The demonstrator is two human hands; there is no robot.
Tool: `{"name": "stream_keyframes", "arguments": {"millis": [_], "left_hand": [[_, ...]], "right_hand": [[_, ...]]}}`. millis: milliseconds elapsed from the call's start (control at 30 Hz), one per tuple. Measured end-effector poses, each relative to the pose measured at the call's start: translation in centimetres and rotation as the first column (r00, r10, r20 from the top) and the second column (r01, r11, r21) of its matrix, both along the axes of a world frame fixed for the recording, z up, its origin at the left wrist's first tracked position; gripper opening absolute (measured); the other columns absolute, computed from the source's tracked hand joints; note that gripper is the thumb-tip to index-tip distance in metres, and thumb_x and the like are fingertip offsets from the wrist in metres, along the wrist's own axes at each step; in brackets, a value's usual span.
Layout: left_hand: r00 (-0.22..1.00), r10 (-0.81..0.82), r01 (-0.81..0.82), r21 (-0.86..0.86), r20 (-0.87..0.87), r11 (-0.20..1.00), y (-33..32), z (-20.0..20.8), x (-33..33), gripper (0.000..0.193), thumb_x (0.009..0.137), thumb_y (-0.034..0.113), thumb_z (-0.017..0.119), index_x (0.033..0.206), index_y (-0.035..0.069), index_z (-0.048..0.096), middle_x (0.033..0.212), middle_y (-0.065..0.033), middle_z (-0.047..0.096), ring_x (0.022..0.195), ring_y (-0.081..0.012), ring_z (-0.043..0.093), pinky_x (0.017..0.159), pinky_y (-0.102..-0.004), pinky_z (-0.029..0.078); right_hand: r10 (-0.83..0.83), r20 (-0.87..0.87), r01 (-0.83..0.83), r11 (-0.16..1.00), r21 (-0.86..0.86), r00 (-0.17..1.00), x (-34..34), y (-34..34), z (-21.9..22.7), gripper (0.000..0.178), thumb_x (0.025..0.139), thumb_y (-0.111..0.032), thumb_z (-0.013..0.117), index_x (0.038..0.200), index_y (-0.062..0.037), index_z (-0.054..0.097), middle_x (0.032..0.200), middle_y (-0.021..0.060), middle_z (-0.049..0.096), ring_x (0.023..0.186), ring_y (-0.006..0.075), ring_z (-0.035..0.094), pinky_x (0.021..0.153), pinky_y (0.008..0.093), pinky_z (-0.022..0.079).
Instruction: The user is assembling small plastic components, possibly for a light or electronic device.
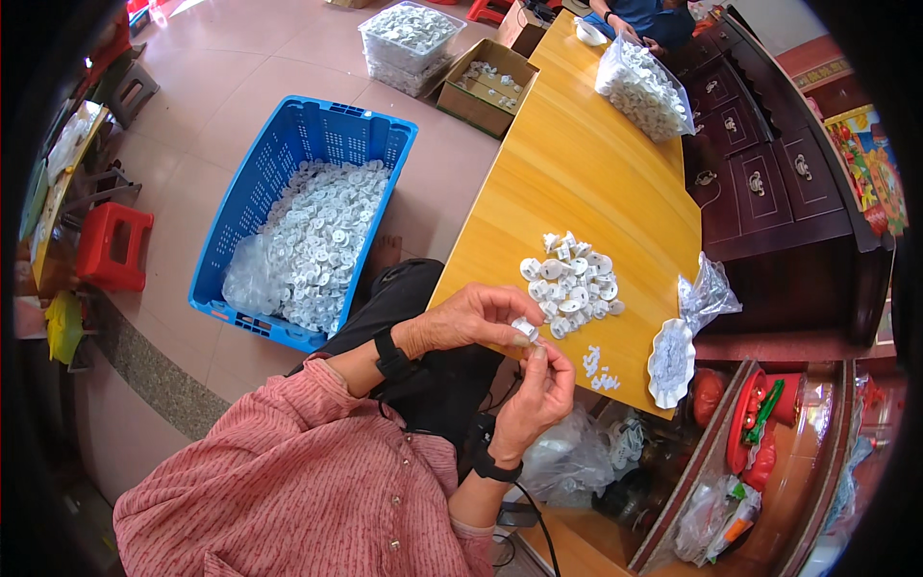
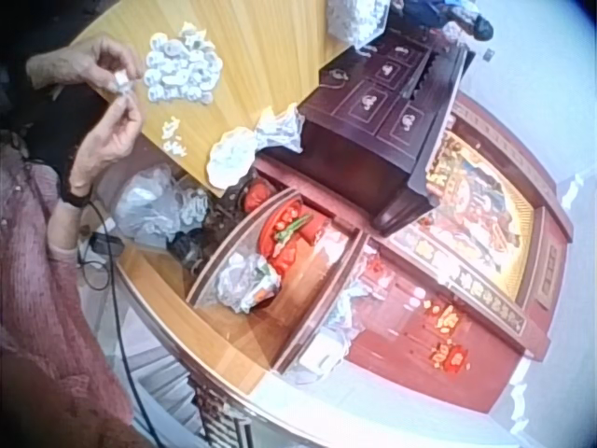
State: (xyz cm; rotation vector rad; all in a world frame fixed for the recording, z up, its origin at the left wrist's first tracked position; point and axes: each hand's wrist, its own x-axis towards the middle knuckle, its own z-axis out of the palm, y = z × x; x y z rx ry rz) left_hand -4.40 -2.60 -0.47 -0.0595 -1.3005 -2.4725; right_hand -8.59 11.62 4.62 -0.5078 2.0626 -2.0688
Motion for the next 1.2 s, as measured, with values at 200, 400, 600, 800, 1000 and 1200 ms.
{"name": "stream_keyframes", "arguments": {"millis": [200, 400, 600, 800, 1000, 1200], "left_hand": [[0.995, -0.048, 0.043, 0.057, 0.086, 0.997, 0.0, 0.7, 0.3, 0.029, 0.087, 0.003, 0.073, 0.115, 0.002, 0.067, 0.122, -0.0060, 0.060, 0.111, -0.0133, 0.059, 0.093, -0.0272, 0.052], [0.997, -0.049, 0.048, 0.006, 0.068, 0.999, 0.0, 0.6, 0.3, 0.026, 0.092, 0.010, 0.069, 0.116, 0.001, 0.065, 0.112, -0.0053, 0.065, 0.102, -0.0123, 0.064, 0.091, -0.0283, 0.053], [0.979, -0.175, 0.140, 0.281, 0.104, 0.949, -0.4, 0.5, 0.6, 0.030, 0.098, 0.019, 0.062, 0.123, 0.003, 0.058, 0.112, -0.0092, 0.066, 0.093, -0.0188, 0.070, 0.087, -0.0335, 0.058], [0.984, -0.149, 0.110, 0.320, 0.099, 0.941, -0.2, 0.9, 0.8, 0.035, 0.099, 0.020, 0.061, 0.129, 0.003, 0.056, 0.114, -0.0101, 0.066, 0.097, -0.0199, 0.070, 0.091, -0.0354, 0.058], [0.986, -0.141, 0.107, 0.305, 0.090, 0.946, -0.4, 0.1, 0.7, 0.035, 0.098, 0.017, 0.062, 0.129, 0.002, 0.057, 0.118, -0.0101, 0.065, 0.103, -0.0205, 0.068, 0.094, -0.0368, 0.056], [0.993, -0.114, 0.096, 0.326, 0.034, 0.941, -0.2, 0.6, 0.6, 0.038, 0.096, 0.012, 0.064, 0.131, 0.001, 0.056, 0.120, -0.0106, 0.064, 0.110, -0.0225, 0.065, 0.095, -0.0392, 0.056]], "right_hand": [[-0.055, 0.061, 0.059, 0.997, -0.054, 0.997, 0.1, -0.4, 0.6, 0.013, 0.095, -0.009, 0.063, 0.102, 0.0030, 0.063, 0.095, 0.0073, 0.068, 0.079, 0.0096, 0.062, 0.070, 0.0214, 0.047], [-0.023, 0.082, 0.026, 0.999, -0.036, 0.996, -0.1, 0.1, 0.7, 0.014, 0.096, -0.010, 0.062, 0.103, 0.0028, 0.062, 0.101, 0.0082, 0.068, 0.082, 0.0110, 0.064, 0.074, 0.0226, 0.050], [-0.012, 0.077, 0.026, 0.981, -0.192, 0.997, 0.1, -0.6, 0.4, 0.013, 0.094, -0.005, 0.064, 0.102, 0.0045, 0.063, 0.095, 0.0084, 0.066, 0.084, 0.0126, 0.063, 0.078, 0.0239, 0.049], [-0.045, -0.124, 0.038, 0.997, -0.060, 0.991, 0.0, -0.9, 0.6, 0.010, 0.094, -0.002, 0.063, 0.101, 0.0056, 0.064, 0.113, 0.0097, 0.060, 0.103, 0.0151, 0.058, 0.091, 0.0287, 0.047], [-0.067, -0.139, 0.067, 0.998, -0.009, 0.988, 0.0, -1.3, 0.4, 0.009, 0.091, 0.002, 0.065, 0.097, 0.0076, 0.066, 0.117, 0.0112, 0.055, 0.105, 0.0161, 0.057, 0.088, 0.0284, 0.050], [-0.061, -0.316, 0.126, 0.974, 0.188, 0.947, -0.3, -1.0, -0.3, 0.010, 0.088, -0.002, 0.068, 0.095, 0.0051, 0.067, 0.113, 0.0133, 0.058, 0.106, 0.0252, 0.058, 0.090, 0.0370, 0.049]]}}
